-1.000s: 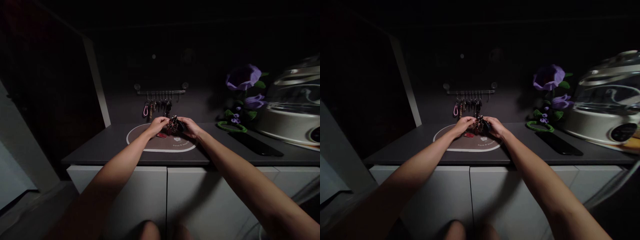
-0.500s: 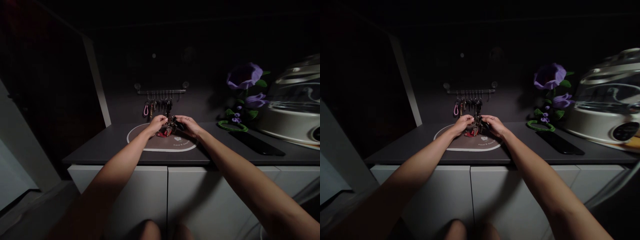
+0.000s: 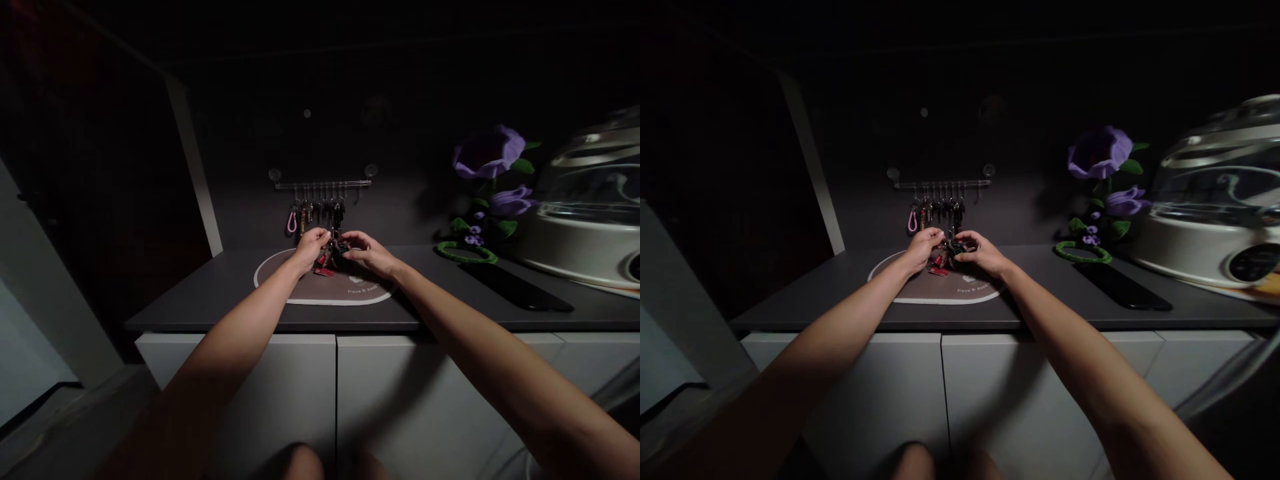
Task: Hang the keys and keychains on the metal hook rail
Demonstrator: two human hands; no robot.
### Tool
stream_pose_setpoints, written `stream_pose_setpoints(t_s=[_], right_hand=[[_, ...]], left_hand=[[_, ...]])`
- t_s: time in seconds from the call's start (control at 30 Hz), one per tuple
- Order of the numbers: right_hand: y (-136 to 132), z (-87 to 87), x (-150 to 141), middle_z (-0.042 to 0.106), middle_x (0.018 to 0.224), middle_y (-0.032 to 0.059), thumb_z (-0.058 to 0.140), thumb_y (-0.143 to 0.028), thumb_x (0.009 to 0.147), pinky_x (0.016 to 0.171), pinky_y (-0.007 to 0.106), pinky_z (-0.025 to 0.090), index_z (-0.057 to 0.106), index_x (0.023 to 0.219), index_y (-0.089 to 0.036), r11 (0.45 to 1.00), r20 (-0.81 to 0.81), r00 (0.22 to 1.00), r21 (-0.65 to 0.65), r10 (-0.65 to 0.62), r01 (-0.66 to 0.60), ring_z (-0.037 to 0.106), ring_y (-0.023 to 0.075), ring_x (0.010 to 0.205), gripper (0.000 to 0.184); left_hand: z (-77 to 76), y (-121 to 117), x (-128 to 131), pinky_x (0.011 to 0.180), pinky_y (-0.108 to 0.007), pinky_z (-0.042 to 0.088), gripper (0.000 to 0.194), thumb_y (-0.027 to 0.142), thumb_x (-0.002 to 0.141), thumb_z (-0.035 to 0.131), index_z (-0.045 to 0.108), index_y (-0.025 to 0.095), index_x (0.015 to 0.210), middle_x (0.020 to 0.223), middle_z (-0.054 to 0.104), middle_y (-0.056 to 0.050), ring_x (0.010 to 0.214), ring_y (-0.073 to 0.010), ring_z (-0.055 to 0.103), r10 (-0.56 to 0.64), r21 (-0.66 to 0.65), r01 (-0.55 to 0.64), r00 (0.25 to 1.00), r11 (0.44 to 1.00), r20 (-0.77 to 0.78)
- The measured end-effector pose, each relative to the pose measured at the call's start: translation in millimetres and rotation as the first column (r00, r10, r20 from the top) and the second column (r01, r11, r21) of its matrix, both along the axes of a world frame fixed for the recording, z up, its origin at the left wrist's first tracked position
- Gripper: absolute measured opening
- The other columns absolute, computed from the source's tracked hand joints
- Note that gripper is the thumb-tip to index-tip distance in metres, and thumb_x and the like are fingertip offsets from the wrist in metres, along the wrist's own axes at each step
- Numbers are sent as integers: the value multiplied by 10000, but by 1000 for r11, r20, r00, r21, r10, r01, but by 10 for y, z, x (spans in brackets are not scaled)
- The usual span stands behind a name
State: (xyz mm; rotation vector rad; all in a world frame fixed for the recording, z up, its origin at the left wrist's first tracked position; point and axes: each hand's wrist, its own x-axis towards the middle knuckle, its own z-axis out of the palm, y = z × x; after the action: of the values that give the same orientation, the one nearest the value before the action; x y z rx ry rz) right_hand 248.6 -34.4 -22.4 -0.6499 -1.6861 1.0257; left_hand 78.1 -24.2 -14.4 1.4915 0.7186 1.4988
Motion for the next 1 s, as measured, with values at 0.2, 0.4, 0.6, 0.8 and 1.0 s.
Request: stream_pose_setpoints(t_s=[0.2, 0.4, 0.6, 0.8, 1.0], right_hand=[[15, 15, -36, 638, 925, 6, 655, -300, 672, 923, 329, 355, 659, 861, -213, 999, -30, 999, 2, -34, 34, 548, 135, 895, 208], [30, 36, -63, 639, 794, 2, 715, -367, 603, 832, 313, 393, 654, 774, -182, 995, -85, 992, 16, -92, 94, 551, 126, 776, 259], [25, 44, -77, 616, 760, -8, 741, -340, 580, 718, 270, 419, 646, 778, -177, 1000, -130, 991, -21, -18, 15, 526, 90, 685, 274], [-11, 56, -94, 606, 801, -13, 761, -286, 561, 659, 246, 431, 613, 829, -203, 999, -189, 981, -8, 30, -32, 538, 91, 708, 316], [-51, 92, -101, 600, 771, -17, 757, -274, 575, 642, 229, 427, 623, 815, -190, 999, -191, 980, -7, 51, -53, 536, 81, 691, 287]], left_hand=[[-11, 15, 1, 532, -198, 312, 168, 256, 689, 652, 533, 139, 707, 598, 508, 36, 528, -65, 426, -42, -16, 43, 998, 999, 45], [-15, -3, 37, 629, -213, 363, 196, 270, 664, 679, 552, 132, 721, 641, 537, 27, 599, -74, 467, -116, 28, 115, 993, 993, 37], [-26, -2, 44, 679, -220, 365, 240, 310, 644, 694, 571, 130, 743, 679, 555, 21, 649, -80, 479, -130, 52, 130, 991, 990, 6], [-18, -45, 54, 662, -217, 364, 285, 365, 635, 695, 569, 128, 731, 678, 565, 15, 633, -80, 485, -210, 29, 210, 978, 977, -22], [-5, -79, 66, 645, -217, 370, 323, 389, 613, 713, 573, 119, 724, 666, 570, 9, 620, -80, 492, -245, -18, 245, 969, 969, -13]])
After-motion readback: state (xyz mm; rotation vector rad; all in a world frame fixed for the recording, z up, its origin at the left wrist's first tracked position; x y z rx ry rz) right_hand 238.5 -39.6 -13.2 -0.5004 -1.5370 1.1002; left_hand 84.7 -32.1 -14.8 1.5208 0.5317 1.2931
